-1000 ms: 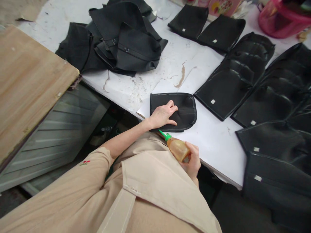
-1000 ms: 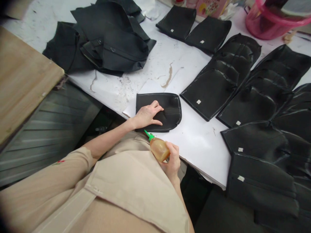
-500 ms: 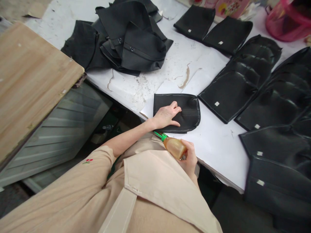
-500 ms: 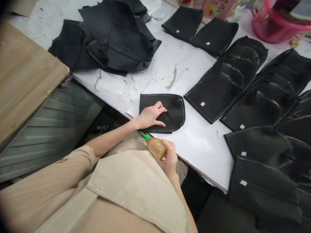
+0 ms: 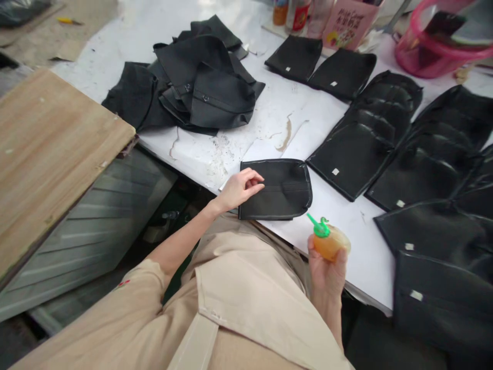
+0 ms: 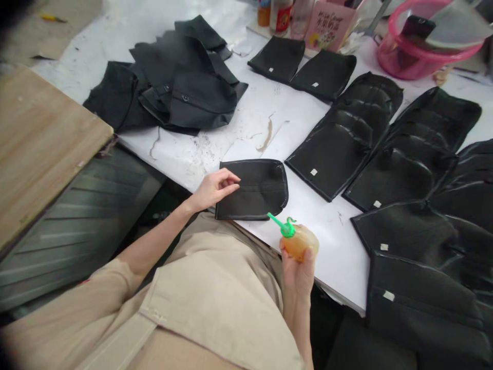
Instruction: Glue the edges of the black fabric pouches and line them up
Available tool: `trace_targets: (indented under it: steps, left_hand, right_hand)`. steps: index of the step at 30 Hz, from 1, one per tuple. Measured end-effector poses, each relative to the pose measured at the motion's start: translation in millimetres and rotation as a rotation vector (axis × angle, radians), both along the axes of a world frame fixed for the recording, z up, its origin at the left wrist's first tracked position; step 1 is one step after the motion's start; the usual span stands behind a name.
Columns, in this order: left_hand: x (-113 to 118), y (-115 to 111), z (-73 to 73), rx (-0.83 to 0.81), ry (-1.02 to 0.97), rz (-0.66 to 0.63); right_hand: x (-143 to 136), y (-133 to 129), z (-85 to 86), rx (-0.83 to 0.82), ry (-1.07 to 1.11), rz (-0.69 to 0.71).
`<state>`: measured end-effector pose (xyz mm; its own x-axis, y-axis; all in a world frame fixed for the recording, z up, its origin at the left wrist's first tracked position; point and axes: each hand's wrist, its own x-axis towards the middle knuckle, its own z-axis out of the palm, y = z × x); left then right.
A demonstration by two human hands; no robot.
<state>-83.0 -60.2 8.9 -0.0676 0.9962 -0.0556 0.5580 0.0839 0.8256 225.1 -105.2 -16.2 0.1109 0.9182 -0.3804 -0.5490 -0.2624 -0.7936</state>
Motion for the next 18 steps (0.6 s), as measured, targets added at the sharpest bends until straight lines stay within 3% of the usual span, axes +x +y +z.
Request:
trace_targets:
  steps: [4, 8, 13, 18]
  left_hand:
    - [-14.4, -18.9, 6.8, -0.272, 0.365, 0.189]
    - [-20.1, -22.9, -1.7, -0.353, 0.417, 0.211]
    - [-31.8, -21.2, -18.7, -0.294, 0.068, 0.223]
    - [-36.0, -14.0, -16.3, -0.148, -0.479, 0.388]
  right_hand:
    - [20.9, 23.8, 0.9, 0.013, 0.026, -0.159]
    - [41.9, 45.1, -11.2, 0.017, -0.072, -0.173]
    - [54.5, 56.9, -24.4, -0.088, -0.061, -0.221]
    - [56.4, 62.5, -23.7, -0.188, 0.001, -0.297]
